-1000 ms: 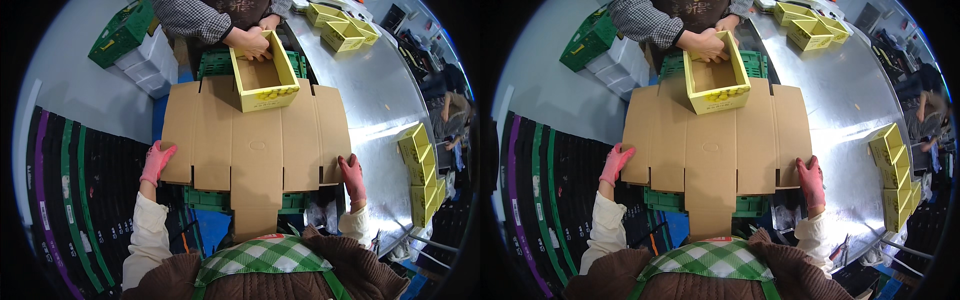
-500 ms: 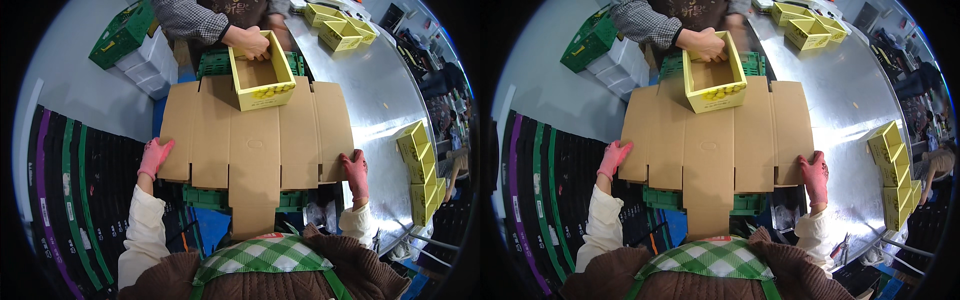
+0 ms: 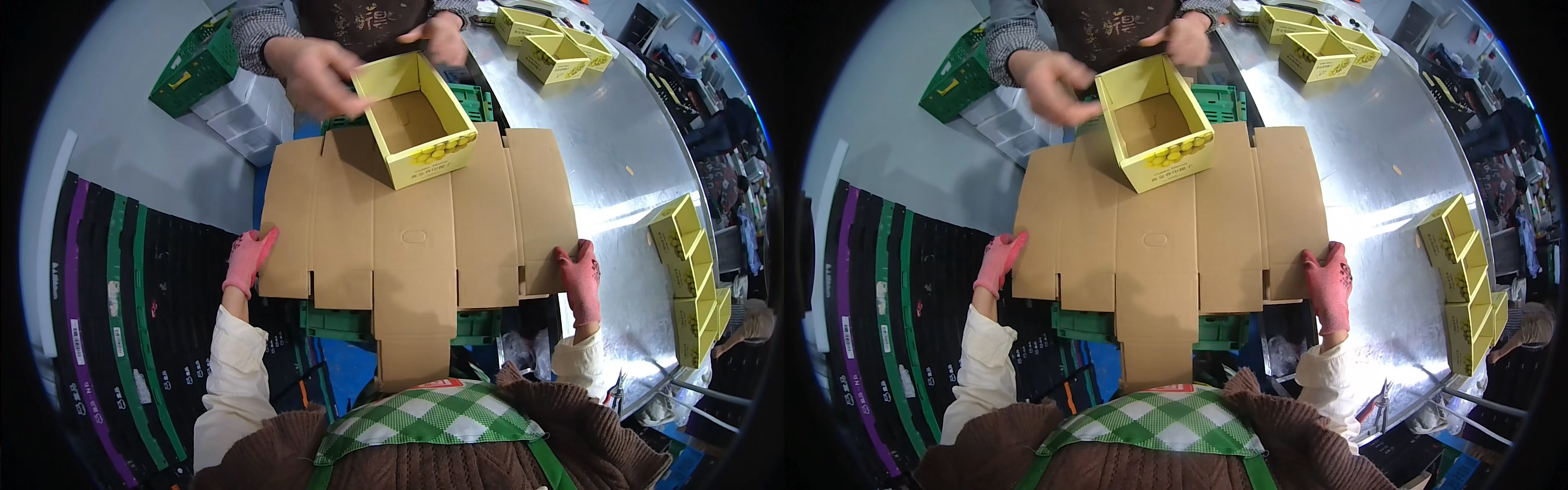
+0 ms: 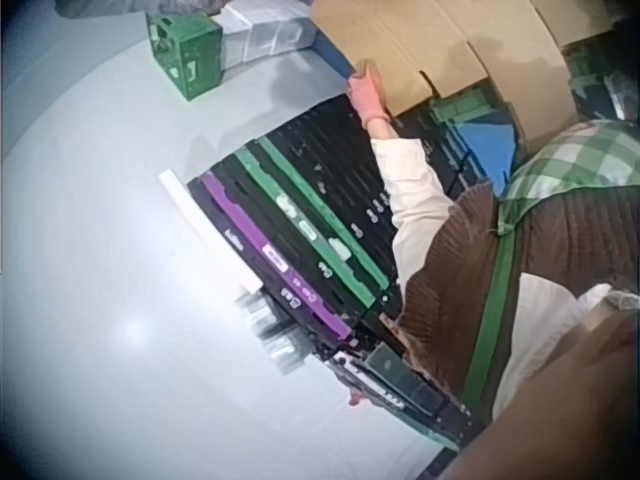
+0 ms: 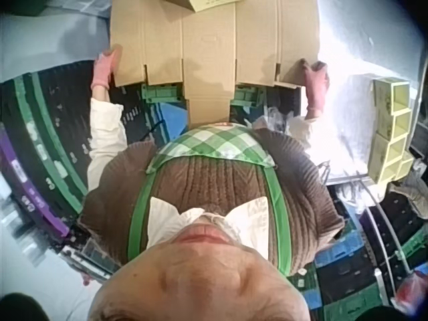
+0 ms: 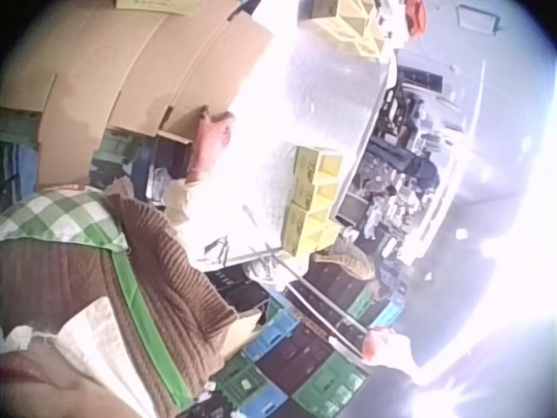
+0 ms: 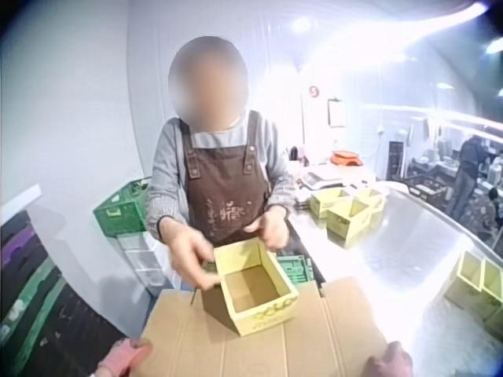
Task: The person folds flat cardboard sheets into rectangular boxes by hand, aligning and tucking flaps to form the sides. Completed boxes are stacked on the table while additional flat sheets are brought into view for continued assembly.
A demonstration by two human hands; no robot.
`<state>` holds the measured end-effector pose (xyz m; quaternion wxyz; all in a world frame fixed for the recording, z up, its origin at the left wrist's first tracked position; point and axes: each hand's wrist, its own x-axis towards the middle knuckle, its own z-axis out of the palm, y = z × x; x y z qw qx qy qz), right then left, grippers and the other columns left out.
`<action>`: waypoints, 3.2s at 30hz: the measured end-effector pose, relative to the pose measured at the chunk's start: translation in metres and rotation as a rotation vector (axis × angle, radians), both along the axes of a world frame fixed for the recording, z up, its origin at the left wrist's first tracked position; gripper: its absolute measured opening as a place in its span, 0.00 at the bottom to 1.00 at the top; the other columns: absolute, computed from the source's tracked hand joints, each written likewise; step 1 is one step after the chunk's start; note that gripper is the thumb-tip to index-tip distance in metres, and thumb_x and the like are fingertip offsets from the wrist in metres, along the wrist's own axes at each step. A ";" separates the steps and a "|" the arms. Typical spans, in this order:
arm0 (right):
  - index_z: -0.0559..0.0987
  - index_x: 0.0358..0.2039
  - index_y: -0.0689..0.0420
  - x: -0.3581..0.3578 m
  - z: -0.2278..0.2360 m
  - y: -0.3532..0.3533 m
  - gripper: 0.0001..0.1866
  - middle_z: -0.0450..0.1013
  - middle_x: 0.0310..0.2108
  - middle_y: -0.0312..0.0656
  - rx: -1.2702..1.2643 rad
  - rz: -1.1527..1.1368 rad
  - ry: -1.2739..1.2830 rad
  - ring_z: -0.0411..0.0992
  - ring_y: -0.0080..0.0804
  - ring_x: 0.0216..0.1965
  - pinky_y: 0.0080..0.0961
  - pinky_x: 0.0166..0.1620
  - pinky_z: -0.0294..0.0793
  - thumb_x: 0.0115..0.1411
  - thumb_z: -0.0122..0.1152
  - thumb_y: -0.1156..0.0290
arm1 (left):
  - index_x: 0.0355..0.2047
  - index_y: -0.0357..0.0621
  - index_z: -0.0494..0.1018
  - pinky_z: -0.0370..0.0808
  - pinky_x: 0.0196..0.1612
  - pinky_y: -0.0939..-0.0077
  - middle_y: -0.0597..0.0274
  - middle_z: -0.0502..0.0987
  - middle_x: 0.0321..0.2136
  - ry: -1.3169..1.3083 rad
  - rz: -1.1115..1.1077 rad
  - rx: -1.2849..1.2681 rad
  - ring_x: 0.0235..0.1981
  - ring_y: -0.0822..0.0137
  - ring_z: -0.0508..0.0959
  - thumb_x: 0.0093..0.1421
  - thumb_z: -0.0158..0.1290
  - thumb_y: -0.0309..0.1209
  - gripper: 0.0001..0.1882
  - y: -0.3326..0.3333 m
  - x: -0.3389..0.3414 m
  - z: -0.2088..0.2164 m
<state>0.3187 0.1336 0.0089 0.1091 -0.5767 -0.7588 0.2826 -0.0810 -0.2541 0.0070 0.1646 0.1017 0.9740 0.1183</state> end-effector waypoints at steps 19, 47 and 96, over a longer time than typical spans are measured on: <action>0.67 0.50 0.61 0.001 -0.003 0.002 0.27 0.75 0.42 0.53 0.004 0.005 -0.046 0.74 0.48 0.44 0.36 0.49 0.71 0.56 0.62 0.58 | 0.35 0.36 0.72 0.73 0.39 0.61 0.50 0.78 0.32 0.221 -0.015 0.080 0.35 0.52 0.78 0.45 0.62 0.49 0.28 0.022 0.026 0.040; 0.72 0.37 0.58 -0.046 0.036 -0.054 0.14 0.71 0.35 0.49 0.342 0.460 0.184 0.74 0.50 0.33 0.39 0.36 0.75 0.47 0.60 0.79 | 0.56 0.44 0.66 0.70 0.51 0.63 0.44 0.69 0.46 0.082 -0.474 0.319 0.45 0.48 0.73 0.60 0.55 0.38 0.25 0.100 0.109 0.004; 0.72 0.23 0.48 -0.142 0.015 -0.063 0.15 0.65 0.25 0.33 0.710 1.318 0.408 0.64 0.36 0.25 0.32 0.26 0.68 0.39 0.65 0.56 | 0.42 0.50 0.76 0.71 0.31 0.69 0.64 0.71 0.23 0.479 -0.762 0.464 0.24 0.60 0.72 0.48 0.62 0.39 0.20 0.126 0.143 0.031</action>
